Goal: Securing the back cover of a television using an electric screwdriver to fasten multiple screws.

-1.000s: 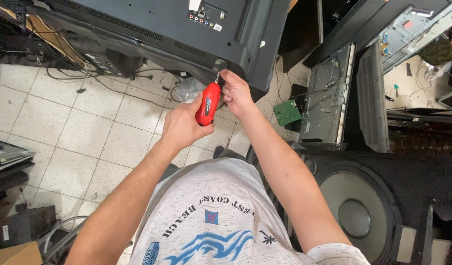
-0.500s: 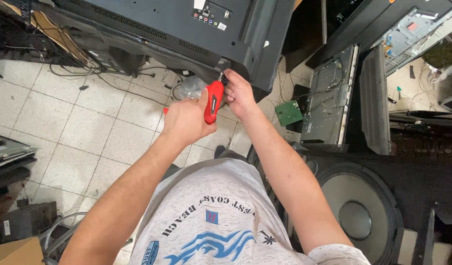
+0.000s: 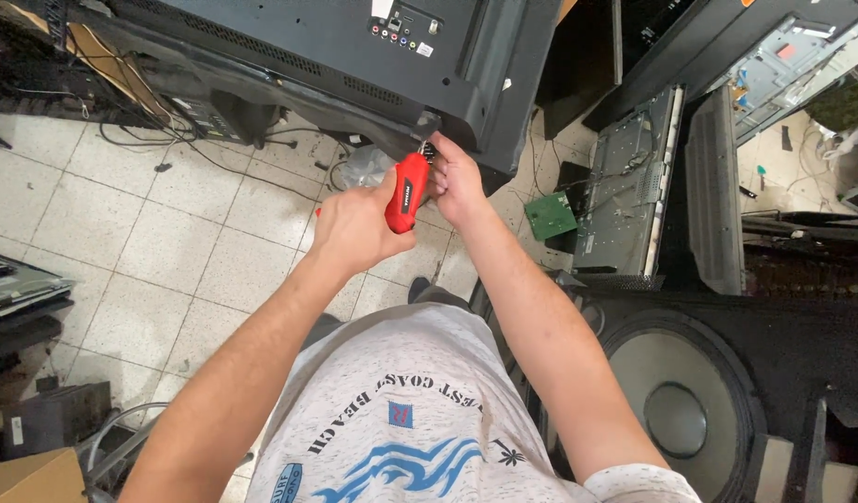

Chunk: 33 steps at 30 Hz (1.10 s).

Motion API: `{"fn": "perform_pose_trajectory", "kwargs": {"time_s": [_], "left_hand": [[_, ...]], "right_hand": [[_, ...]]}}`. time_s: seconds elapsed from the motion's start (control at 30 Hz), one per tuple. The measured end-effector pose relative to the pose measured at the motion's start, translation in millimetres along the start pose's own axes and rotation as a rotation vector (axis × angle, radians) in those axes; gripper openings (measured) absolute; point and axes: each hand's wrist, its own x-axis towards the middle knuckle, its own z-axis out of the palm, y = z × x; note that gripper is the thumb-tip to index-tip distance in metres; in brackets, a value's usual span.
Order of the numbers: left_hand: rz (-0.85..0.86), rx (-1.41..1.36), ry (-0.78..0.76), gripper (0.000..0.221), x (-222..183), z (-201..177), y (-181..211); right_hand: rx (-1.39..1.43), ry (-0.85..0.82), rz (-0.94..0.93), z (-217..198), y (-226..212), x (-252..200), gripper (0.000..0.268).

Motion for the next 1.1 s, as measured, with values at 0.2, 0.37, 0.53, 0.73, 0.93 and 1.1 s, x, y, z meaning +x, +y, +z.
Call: {"fn": "perform_pose_trajectory", "kwargs": {"time_s": [0.2,0.37,0.53,0.73,0.93,1.1], "left_hand": [[0.038,0.044,0.056,0.107,-2.3,4.4,-3.4],[0.034,0.026,0.053,0.107,-4.4,4.9,-4.4],[0.005,0.022,0.019,0.106,-4.2,1.6,-2.1],[0.002,0.009,0.023,0.105,-3.7,4.5,-3.9],[0.015,-0.016,0.057,0.104,-5.2,7.3,-3.9],[0.022,-0.026,0.097,0.102,-6.5,6.8,-2.6]], "right_hand": [[-0.911,0.397,-0.319,-43.0,20.3,32.5,0.036],[-1.105,0.404,-0.313,-29.1,17.6,18.3,0.040],[-1.211,0.335,-0.445,-22.2,15.7,17.4,0.031],[-1.268,0.230,-0.480,-33.7,29.9,41.4,0.026],[-1.129,0.145,-0.308,1.9,12.5,13.7,0.036],[-0.958,0.199,-0.128,-32.1,60.9,85.0,0.065]]}}
